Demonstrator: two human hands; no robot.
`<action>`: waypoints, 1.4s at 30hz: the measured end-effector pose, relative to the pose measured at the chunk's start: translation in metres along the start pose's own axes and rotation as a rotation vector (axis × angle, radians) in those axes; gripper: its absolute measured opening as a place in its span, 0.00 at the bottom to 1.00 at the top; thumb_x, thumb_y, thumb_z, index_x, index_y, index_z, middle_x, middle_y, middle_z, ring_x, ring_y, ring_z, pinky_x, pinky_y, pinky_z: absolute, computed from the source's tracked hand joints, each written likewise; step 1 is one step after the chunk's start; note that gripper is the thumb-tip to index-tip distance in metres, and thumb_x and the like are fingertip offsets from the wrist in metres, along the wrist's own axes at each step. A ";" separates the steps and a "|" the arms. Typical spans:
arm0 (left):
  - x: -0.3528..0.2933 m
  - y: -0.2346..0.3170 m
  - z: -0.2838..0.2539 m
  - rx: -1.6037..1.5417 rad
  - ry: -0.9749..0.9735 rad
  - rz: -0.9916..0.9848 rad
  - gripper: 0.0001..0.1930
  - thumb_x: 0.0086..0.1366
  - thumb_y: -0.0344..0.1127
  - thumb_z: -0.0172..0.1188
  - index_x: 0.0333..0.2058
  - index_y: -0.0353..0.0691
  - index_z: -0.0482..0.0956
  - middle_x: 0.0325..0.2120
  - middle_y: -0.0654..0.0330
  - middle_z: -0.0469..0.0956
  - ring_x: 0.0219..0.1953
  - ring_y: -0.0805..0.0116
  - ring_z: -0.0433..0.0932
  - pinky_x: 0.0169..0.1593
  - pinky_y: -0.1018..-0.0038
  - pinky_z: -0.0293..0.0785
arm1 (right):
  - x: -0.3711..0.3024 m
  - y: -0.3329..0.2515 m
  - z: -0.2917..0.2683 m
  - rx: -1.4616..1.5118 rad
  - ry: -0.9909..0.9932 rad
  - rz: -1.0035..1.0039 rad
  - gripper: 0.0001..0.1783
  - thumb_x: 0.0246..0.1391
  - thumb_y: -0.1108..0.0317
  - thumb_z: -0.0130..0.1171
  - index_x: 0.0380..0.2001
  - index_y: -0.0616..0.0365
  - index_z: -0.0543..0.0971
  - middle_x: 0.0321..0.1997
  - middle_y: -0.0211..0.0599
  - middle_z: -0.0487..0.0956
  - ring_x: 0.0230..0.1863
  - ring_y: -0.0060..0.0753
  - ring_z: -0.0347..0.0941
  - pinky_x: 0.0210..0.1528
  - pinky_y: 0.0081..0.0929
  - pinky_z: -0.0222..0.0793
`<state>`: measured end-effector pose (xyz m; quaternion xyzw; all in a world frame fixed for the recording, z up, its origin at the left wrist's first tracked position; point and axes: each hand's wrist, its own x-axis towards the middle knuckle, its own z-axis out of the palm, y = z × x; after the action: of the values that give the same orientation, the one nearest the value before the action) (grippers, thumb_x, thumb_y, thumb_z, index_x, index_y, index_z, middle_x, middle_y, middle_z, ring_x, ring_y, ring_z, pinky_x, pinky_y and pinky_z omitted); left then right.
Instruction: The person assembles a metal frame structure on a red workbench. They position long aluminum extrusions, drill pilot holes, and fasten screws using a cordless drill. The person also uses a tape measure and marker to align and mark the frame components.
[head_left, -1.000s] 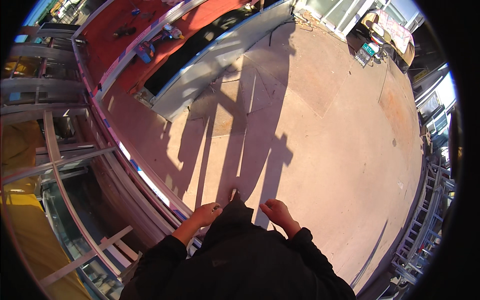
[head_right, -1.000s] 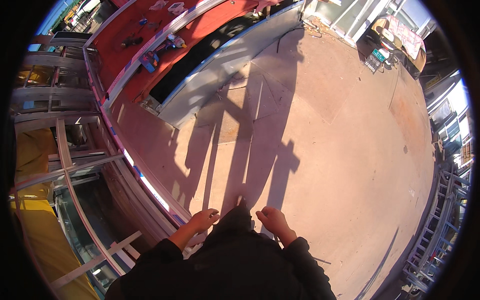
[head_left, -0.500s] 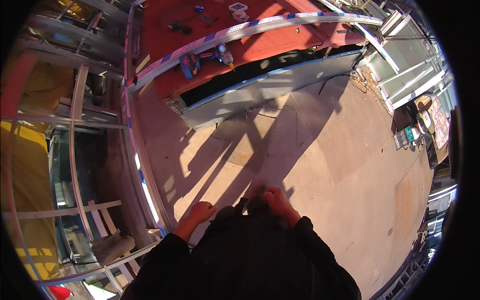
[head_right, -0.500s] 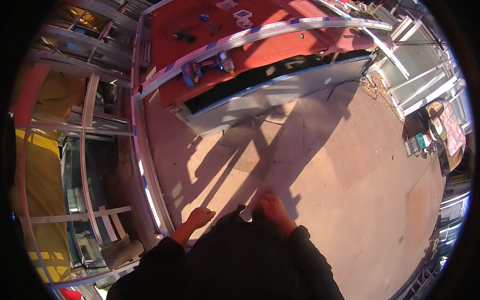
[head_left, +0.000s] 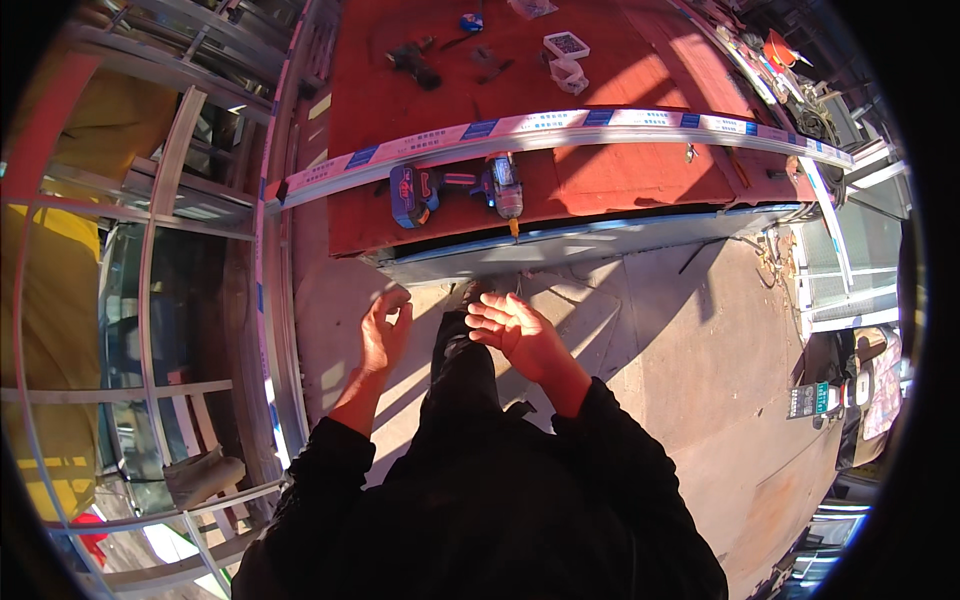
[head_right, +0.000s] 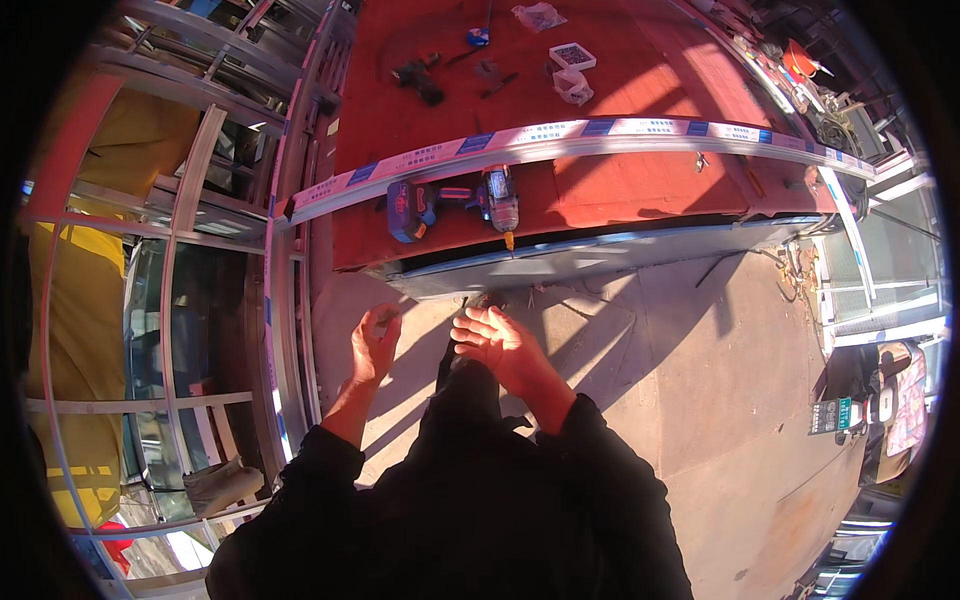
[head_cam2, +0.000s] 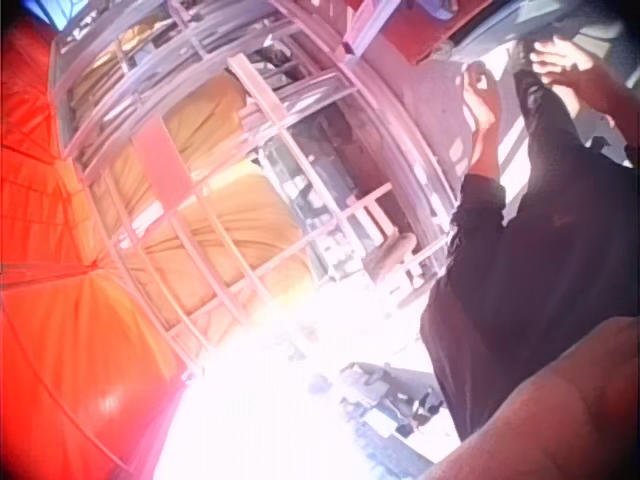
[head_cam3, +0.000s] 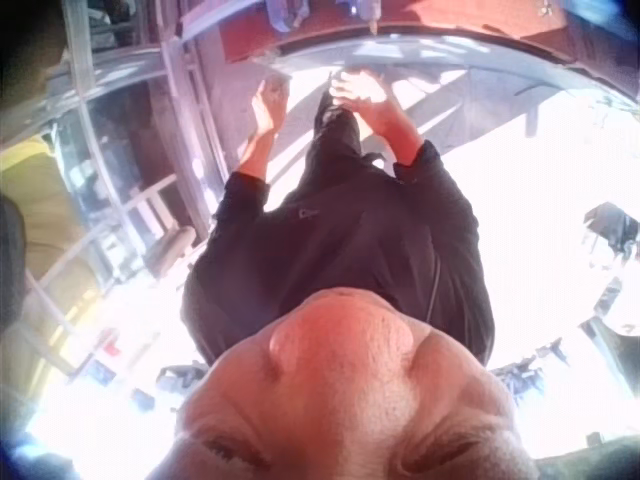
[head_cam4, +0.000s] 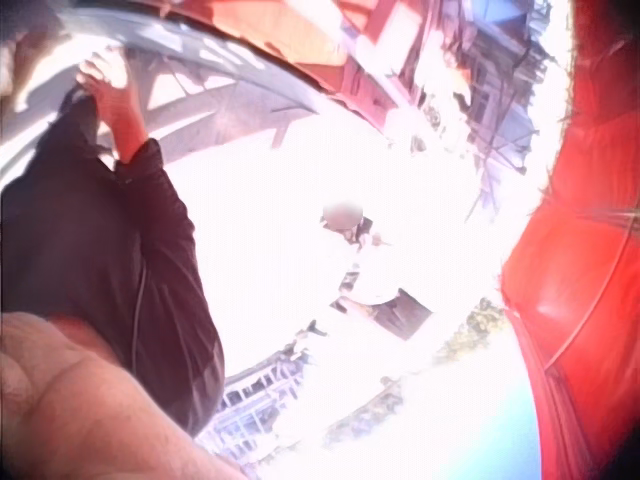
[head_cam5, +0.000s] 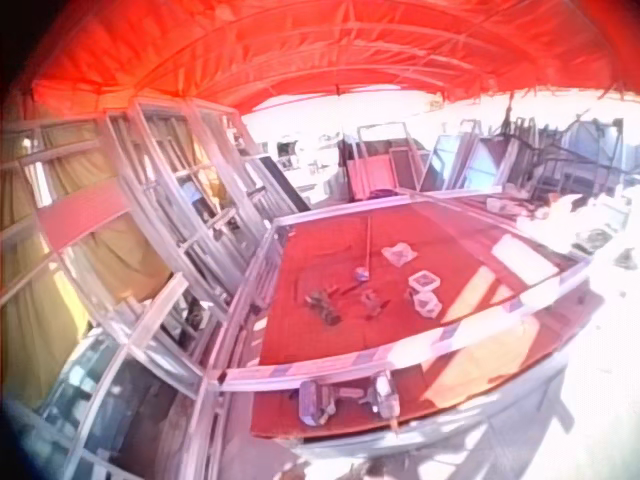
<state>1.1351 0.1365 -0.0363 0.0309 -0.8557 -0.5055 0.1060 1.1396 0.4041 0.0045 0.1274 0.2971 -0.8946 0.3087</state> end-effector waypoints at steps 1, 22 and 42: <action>0.050 -0.001 0.001 -0.003 0.049 0.008 0.11 0.65 0.32 0.64 0.46 0.38 0.81 0.38 0.55 0.86 0.40 0.62 0.85 0.47 0.68 0.80 | 0.032 -0.009 0.006 0.041 0.032 0.014 0.32 0.74 0.49 0.43 0.67 0.65 0.63 0.67 0.53 0.70 0.66 0.51 0.70 0.67 0.48 0.67; 0.496 -0.096 0.114 0.592 -0.212 -0.172 0.11 0.68 0.37 0.61 0.46 0.40 0.83 0.46 0.51 0.84 0.50 0.49 0.82 0.53 0.59 0.77 | 0.270 -0.062 0.007 0.473 0.722 0.038 0.32 0.54 0.39 0.70 0.52 0.48 0.77 0.53 0.30 0.81 0.57 0.35 0.74 0.59 0.35 0.70; 0.514 0.034 0.268 -0.061 -0.406 0.244 0.09 0.63 0.32 0.64 0.41 0.38 0.85 0.39 0.50 0.84 0.42 0.54 0.84 0.46 0.64 0.79 | 0.133 -0.229 0.038 0.460 0.735 -0.384 0.32 0.65 0.35 0.46 0.47 0.57 0.72 0.40 0.47 0.78 0.36 0.52 0.78 0.36 0.41 0.77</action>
<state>0.5784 0.3011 -0.0549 -0.1782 -0.8412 -0.5105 -0.0071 0.8907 0.4628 0.0838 0.4435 0.1991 -0.8736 -0.0240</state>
